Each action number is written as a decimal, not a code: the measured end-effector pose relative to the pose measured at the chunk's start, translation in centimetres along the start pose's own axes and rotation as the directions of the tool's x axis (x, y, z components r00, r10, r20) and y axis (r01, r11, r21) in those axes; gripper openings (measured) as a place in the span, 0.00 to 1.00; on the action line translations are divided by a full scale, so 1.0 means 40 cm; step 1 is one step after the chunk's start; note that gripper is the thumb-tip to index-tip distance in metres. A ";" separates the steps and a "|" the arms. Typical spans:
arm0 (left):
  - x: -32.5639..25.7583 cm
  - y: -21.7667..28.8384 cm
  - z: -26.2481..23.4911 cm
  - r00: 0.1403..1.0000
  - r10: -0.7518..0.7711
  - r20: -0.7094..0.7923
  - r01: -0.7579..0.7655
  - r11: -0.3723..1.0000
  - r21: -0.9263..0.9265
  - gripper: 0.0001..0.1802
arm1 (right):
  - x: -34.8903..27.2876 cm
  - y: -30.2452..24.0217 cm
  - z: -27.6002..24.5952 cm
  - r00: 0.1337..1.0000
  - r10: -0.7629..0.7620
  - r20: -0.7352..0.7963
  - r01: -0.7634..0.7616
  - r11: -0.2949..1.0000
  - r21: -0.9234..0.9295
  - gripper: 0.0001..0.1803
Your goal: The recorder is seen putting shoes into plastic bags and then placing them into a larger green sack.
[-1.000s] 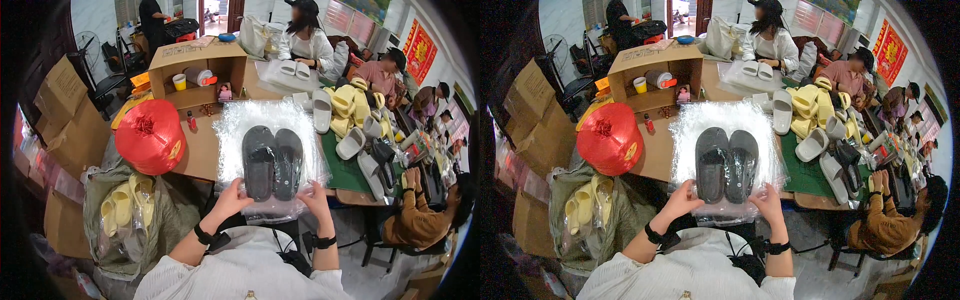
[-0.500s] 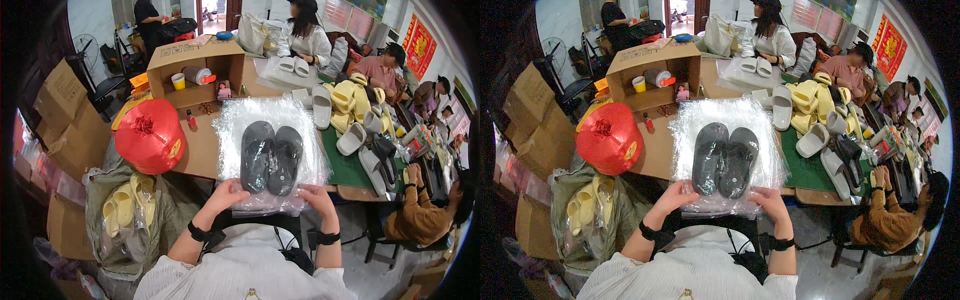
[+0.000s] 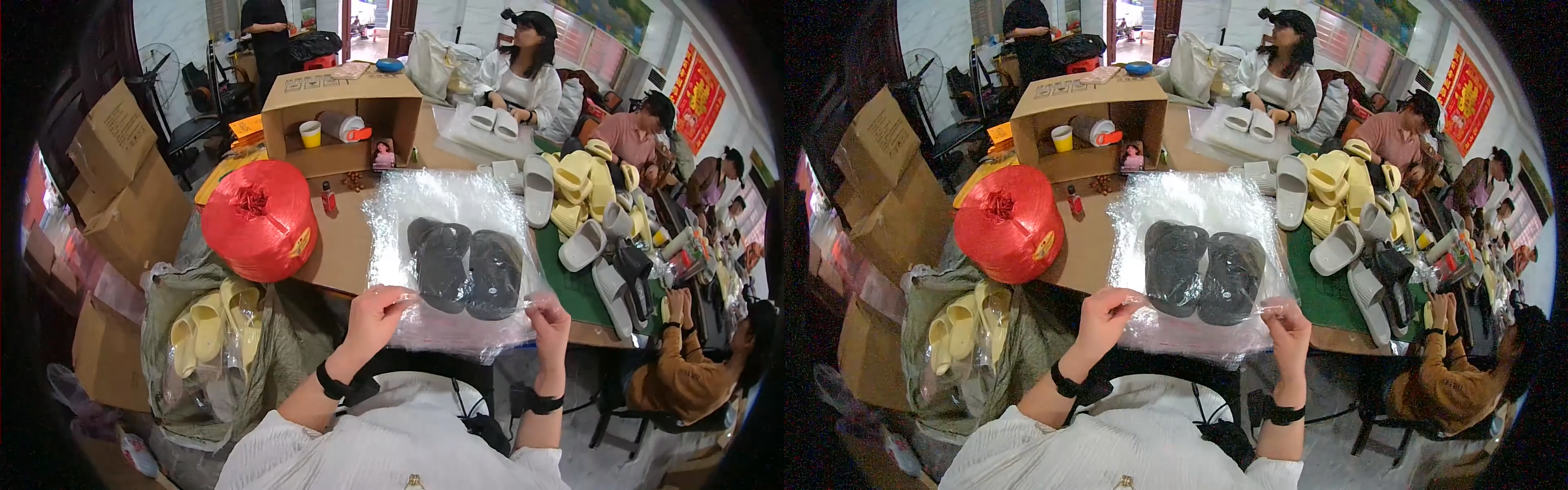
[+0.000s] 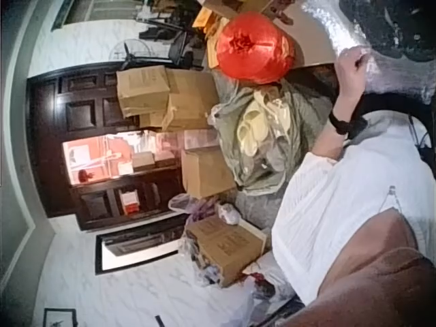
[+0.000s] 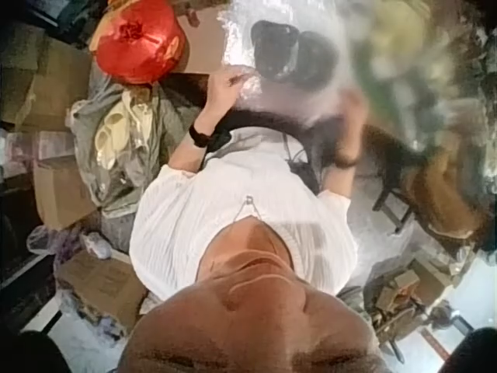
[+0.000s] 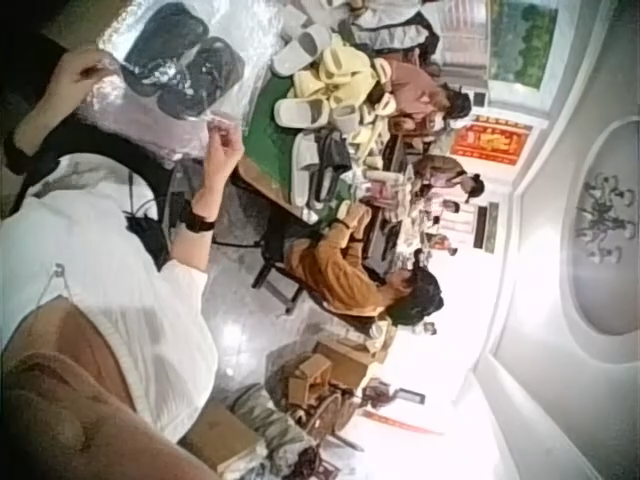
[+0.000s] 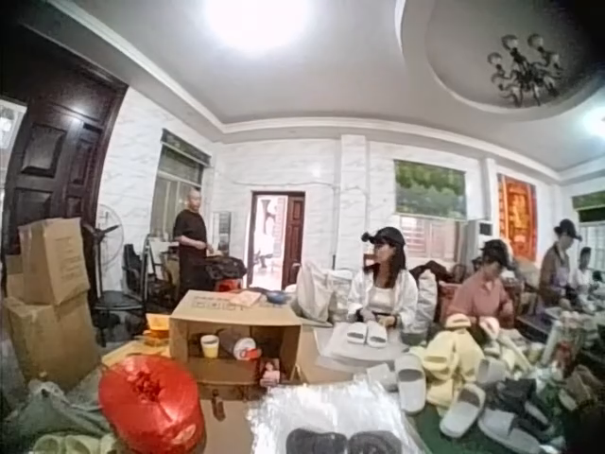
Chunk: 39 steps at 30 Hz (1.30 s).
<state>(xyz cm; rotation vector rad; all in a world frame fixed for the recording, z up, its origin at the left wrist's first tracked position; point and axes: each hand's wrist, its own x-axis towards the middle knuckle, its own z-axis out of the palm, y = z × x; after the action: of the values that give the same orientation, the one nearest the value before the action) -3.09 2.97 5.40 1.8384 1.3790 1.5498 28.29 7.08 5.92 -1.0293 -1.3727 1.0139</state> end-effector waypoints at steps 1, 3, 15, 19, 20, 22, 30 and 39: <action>-0.003 0.005 0.010 1.000 0.001 -0.002 -0.001 1.000 -0.002 0.09 | -0.005 -0.004 0.017 0.994 -0.008 -0.110 0.013 0.999 0.049 0.04; -0.007 0.014 0.027 0.996 -0.070 -0.047 0.062 0.987 -0.151 0.12 | -0.013 0.026 0.033 0.992 -0.091 -0.089 0.103 0.984 0.143 0.11; -0.062 -0.068 0.114 0.853 -0.513 0.095 0.475 0.689 -0.548 0.10 | -0.039 0.078 0.136 0.810 0.586 0.014 -0.473 0.639 0.607 0.09; -0.021 0.004 0.150 0.729 -0.678 -0.093 0.358 0.494 -0.792 0.12 | -0.068 0.123 0.170 0.865 0.501 0.001 -0.464 0.800 0.381 0.09; -0.020 -0.010 0.138 0.728 -0.679 -0.095 0.357 0.494 -0.793 0.12 | -0.081 0.128 0.177 0.926 0.375 -0.046 -0.341 0.881 0.329 0.12; -0.029 -0.056 0.101 0.657 -0.655 0.373 0.672 0.285 -0.683 0.12 | -0.090 0.131 0.190 0.968 0.215 -0.131 -0.186 0.961 0.203 0.20; -0.072 0.041 0.087 0.832 -0.421 0.362 0.522 0.371 -0.768 0.25 | -0.132 0.086 0.273 0.996 0.085 -0.030 -0.086 0.996 -0.036 0.19; -0.156 0.019 -0.361 0.906 -0.417 0.073 0.348 0.637 -0.688 0.40 | -0.093 0.009 0.224 0.887 -0.143 0.439 0.215 0.969 -0.119 0.27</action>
<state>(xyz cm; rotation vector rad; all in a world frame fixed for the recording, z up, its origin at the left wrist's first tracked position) -15.19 -6.91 7.37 0.9475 0.9310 1.6169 19.46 3.36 4.22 -0.8022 -1.9046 1.0370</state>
